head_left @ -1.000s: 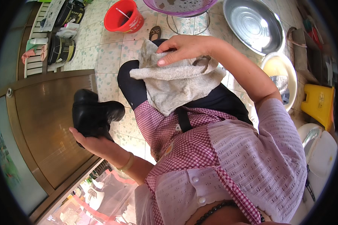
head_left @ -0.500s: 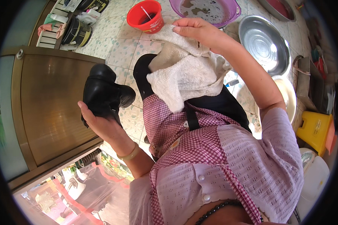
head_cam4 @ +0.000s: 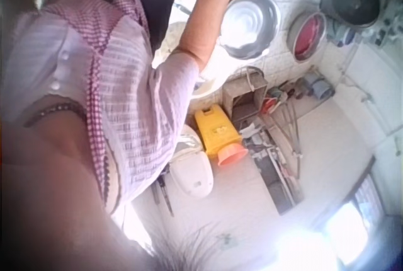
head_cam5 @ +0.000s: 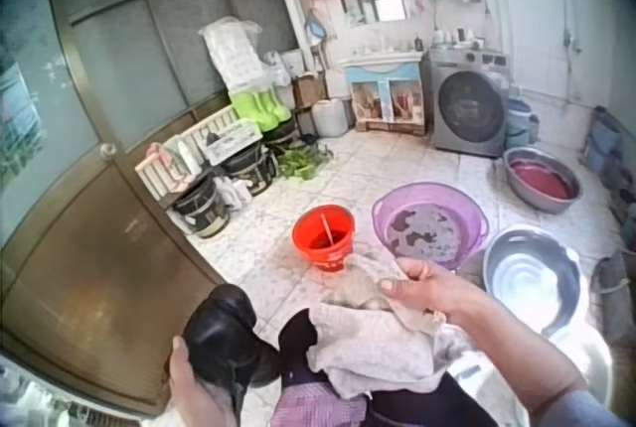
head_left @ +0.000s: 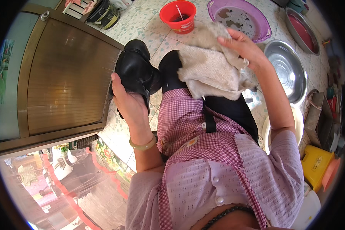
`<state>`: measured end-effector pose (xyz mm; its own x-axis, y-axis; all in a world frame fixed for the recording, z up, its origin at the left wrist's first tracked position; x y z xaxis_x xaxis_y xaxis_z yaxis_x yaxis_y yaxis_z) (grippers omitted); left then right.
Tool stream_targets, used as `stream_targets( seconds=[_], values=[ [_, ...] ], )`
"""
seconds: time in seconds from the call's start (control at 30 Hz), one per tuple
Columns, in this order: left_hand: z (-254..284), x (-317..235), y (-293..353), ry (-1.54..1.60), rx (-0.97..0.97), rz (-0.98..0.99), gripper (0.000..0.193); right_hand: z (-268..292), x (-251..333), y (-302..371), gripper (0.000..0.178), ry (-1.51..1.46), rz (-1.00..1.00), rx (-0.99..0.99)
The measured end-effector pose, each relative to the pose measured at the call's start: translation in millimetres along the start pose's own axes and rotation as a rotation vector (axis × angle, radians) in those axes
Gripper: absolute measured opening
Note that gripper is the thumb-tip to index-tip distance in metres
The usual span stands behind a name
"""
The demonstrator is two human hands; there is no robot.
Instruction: The person wipes a black boot with a white cloth, cleaning the exterior and then the interior of the shoe.
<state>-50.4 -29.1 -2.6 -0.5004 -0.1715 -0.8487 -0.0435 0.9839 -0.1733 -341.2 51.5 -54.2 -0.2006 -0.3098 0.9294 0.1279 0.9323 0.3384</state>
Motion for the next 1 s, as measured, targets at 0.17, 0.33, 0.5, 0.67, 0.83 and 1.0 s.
stream_targets(
  seconds=[0.17, 0.33, 0.5, 0.67, 0.83, 1.0],
  values=[
    [-3, 0, -4, 0.047, 0.006, 0.021, 0.036, -6, 17, 0, 0.037, -0.341, 0.101, 0.003],
    [-4, -11, -5, 0.063, 0.002, 0.009, 0.035, 32, -4, -30, 0.074, 0.889, 0.072, -0.454],
    [3, -2, -7, 0.084, -0.007, 0.033, 0.032, -8, -17, -5, 0.077, 1.13, 0.546, -0.453],
    [5, -3, -9, 0.076, 0.026, 0.024, 0.033, 5, -35, -21, 0.057, 0.988, 0.174, -0.358],
    [7, -8, -12, 0.071, -0.028, -0.008, 0.033, 7, -8, -20, 0.049, 1.043, 0.261, -0.309],
    [14, -20, -10, 0.104, -0.063, 0.013, 0.029, 8, 90, 23, 0.055, 0.201, 0.196, -0.272]
  ],
)
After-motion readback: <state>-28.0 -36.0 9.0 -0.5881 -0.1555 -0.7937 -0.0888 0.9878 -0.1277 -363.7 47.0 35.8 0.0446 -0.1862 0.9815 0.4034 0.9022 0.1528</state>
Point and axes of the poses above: each hand's wrist, its own y-axis away from the middle knuckle, its own z-axis out of the back of the hand, x = y × z, the point moved 9 cm from there along -y, towards the middle knuckle, and after that the axes turned 9 degrees about -z, right-handed, at the moved point
